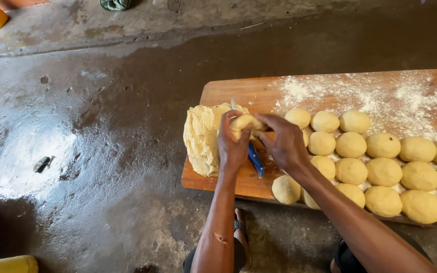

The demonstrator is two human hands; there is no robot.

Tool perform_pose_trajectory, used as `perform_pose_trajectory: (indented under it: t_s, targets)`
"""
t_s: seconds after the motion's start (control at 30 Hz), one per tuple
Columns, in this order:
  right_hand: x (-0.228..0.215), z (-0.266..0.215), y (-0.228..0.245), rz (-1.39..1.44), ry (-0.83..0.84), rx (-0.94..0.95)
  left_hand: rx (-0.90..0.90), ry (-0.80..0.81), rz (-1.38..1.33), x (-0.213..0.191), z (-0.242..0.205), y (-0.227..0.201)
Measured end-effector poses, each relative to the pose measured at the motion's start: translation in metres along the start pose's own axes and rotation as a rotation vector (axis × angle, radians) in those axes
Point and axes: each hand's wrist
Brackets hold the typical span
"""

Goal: Cut dough into small pieces using a knife and roll them into uniform balls on a floured wooden board.

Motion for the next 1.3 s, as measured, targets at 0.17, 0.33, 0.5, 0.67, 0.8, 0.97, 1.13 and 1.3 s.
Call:
perform_pose_trajectory:
  t_s: [0.17,0.33,0.5,0.67,0.8,0.97,1.13,1.3]
  targets:
    - [-0.012,0.003,0.013,0.293,0.021,0.190,-0.047,0.044,-0.374,-0.011,-0.004,-0.024]
    - [-0.010,0.011,0.010,0.241,0.094,0.273,-0.080,0.085,-0.711,0.012,-0.007,-0.010]
    - [-0.019,0.018,-0.023,-0.006,-0.021,0.194,-0.139,0.176,-0.276,0.006,-0.014,-0.033]
    - [-0.008,0.006,-0.010,-0.119,-0.019,0.056,-0.200,0.079,-0.135,0.001,-0.009,-0.013]
    - [-0.008,0.007,0.003,-0.020,0.025,0.151,-0.184,0.016,-0.019,-0.004,-0.006,-0.006]
    - [-0.007,0.019,-0.033,0.533,0.221,0.341,-0.093,-0.048,0.078,-0.011,-0.010,-0.035]
    - [-0.030,-0.004,-0.002,0.887,0.711,0.347,0.025,-0.156,0.309,-0.028,0.005,-0.005]
    - [-0.010,0.012,-0.013,0.683,0.504,0.202,-0.312,-0.350,-0.245,-0.049,0.023,-0.018]
Point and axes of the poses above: each hand's wrist, its own z-axis towards the middle knuckle, its own x-axis out of the palm, y = z × x, and after that the axes turned 3 degrees about z, right-handed
